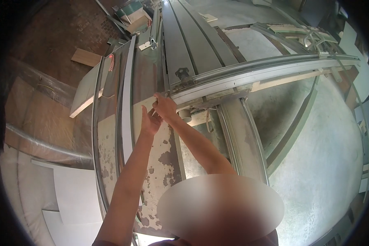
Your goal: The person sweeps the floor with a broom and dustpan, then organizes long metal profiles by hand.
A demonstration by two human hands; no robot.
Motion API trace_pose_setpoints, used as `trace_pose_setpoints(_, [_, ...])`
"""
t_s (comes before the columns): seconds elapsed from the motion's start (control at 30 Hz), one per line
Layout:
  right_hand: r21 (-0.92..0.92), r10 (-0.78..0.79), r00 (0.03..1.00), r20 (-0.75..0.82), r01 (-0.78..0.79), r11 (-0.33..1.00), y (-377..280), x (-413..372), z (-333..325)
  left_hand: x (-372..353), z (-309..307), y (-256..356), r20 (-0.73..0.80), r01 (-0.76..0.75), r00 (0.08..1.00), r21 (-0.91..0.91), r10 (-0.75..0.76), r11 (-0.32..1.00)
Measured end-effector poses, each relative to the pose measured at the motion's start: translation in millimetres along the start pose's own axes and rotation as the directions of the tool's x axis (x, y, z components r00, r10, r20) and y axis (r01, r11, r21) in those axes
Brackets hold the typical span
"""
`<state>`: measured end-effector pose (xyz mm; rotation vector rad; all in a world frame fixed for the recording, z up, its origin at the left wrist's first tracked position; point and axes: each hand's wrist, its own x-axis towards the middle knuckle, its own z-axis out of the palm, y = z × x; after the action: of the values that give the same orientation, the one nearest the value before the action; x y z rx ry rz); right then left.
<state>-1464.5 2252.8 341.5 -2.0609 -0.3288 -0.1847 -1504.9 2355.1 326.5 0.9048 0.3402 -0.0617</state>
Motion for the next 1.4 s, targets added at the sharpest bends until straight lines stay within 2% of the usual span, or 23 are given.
trace_pose_setpoints(0.1, [0.088,0.034,0.999,-0.012,-0.033,0.996,-23.6,-1.1,-13.3,5.8,2.8,4.0,0.058,0.012,0.998,-0.009,-0.012,1.000])
trace_pose_setpoints(0.17, [0.295,-0.001,0.994,-0.108,0.033,0.955,-34.4,-13.3,-14.2,13.2,3.3,4.1,0.290,-0.100,0.952,-0.003,0.097,0.995])
trace_pose_setpoints(0.2, [0.292,-0.007,0.994,-0.112,0.040,0.956,-37.9,-23.6,-13.0,12.8,4.0,5.7,0.295,-0.105,0.950,-0.006,0.102,0.994])
trace_pose_setpoints(0.27, [0.134,-0.128,0.983,-0.135,0.146,0.980,-39.8,-53.2,-5.3,1.4,9.9,9.0,0.441,0.146,0.893,-0.094,-0.090,0.985])
trace_pose_setpoints(0.3, [0.364,-0.069,0.996,-0.054,0.084,0.928,-50.6,-73.0,-16.0,-14.9,22.7,14.5,0.446,0.144,0.891,-0.094,-0.088,0.985])
trace_pose_setpoints(0.33, [0.568,-0.028,0.999,0.039,0.001,0.823,-62.8,-94.4,-30.1,-39.3,42.3,22.6,0.341,0.152,0.935,-0.119,-0.103,0.981])
trace_pose_setpoints(0.37, [0.599,0.002,0.993,0.121,-0.075,0.797,-64.0,-113.4,-30.4,-54.4,53.0,25.8,0.231,0.157,0.966,-0.144,-0.121,0.977])
trace_pose_setpoints(0.4, [0.624,0.029,0.979,0.201,-0.151,0.767,-64.9,-127.5,-31.4,-53.5,44.7,30.6,0.236,0.157,0.964,-0.142,-0.121,0.977])
trace_pose_setpoints(0.43, [0.622,0.027,0.980,0.198,-0.147,0.769,-65.4,-135.8,-37.5,-57.4,40.1,43.6,0.396,0.322,0.883,-0.125,-0.250,0.939])
trace_pose_setpoints(0.47, [0.677,0.011,0.933,0.359,-0.268,0.686,-65.6,-143.6,-45.5,-61.6,37.4,49.5,0.541,0.473,0.760,-0.082,-0.359,0.877])
trace_pose_setpoints(0.5, [0.702,-0.025,0.862,0.506,-0.395,0.593,-66.0,-148.7,-52.9,-68.0,35.3,46.4,0.333,0.341,0.896,-0.091,-0.294,0.936])
trace_pose_setpoints(0.53, [0.703,-0.026,0.863,0.505,-0.393,0.593,-67.0,-151.4,-60.0,-82.4,40.5,55.3,0.334,0.340,0.896,-0.089,-0.294,0.936])
trace_pose_setpoints(0.6, [0.748,-0.053,0.885,0.463,-0.358,0.559,-67.0,-151.4,-75.0,-109.0,44.1,78.4,0.181,0.218,0.953,0.152,-0.244,0.964])
trace_pose_setpoints(0.67, [0.739,-0.047,0.871,0.489,-0.385,0.552,-52.3,-146.2,-76.4,-152.1,50.1,99.3,0.219,0.209,0.949,0.106,-0.228,0.972])
trace_pose_setpoints(0.77, [0.816,0.047,0.866,0.498,-0.486,0.313,-35.0,-130.1,-66.5,-238.5,65.4,115.8,0.049,0.184,0.977,0.303,-0.208,0.935])
trace_pose_setpoints(0.8, [0.816,0.034,0.865,0.500,-0.484,0.316,-36.6,-123.9,-64.6,-265.5,65.9,116.3,-0.012,0.192,0.979,0.359,-0.202,0.913])
trace_pose_setpoints(0.87, [0.842,0.040,0.848,0.529,-0.530,0.095,-43.4,-114.6,-58.5,-313.4,53.4,116.5,-0.006,0.191,0.978,0.412,-0.207,0.891])
trace_pose_setpoints(0.93, [0.829,0.011,0.830,0.558,-0.558,0.040,-57.7,-106.9,-53.6,-359.5,44.8,117.6,-0.075,0.232,0.972,0.400,-0.221,0.887])
trace_pose_setpoints(1.03, [0.791,-0.017,0.798,0.602,-0.600,-0.123,-89.9,-102.8,-41.9,-418.6,39.4,110.3,-0.171,0.274,0.961,0.457,-0.220,0.846])
trace_pose_setpoints(1.13, [0.765,0.014,0.777,0.630,-0.617,-0.183,-126.7,-111.2,-23.4,-468.4,32.6,100.1,-0.281,0.357,0.925,0.413,-0.256,0.838])
trace_pose_setpoints(1.17, [0.769,-0.056,0.790,0.611,-0.609,-0.193,-135.2,-114.2,-15.6,-483.1,36.7,99.0,-0.371,0.410,0.896,0.484,-0.243,0.773])
trace_pose_setpoints(1.27, [0.760,-0.071,0.789,0.610,-0.608,-0.230,-171.7,-139.7,-14.7,-528.2,29.2,95.3,-0.373,0.432,0.890,0.502,-0.263,0.749])
trace_pose_setpoints(1.4, [0.773,-0.033,0.780,0.624,-0.624,-0.114,-214.8,-198.3,-26.4,-588.9,4.3,91.0,-0.414,0.488,0.863,0.533,-0.289,0.691])
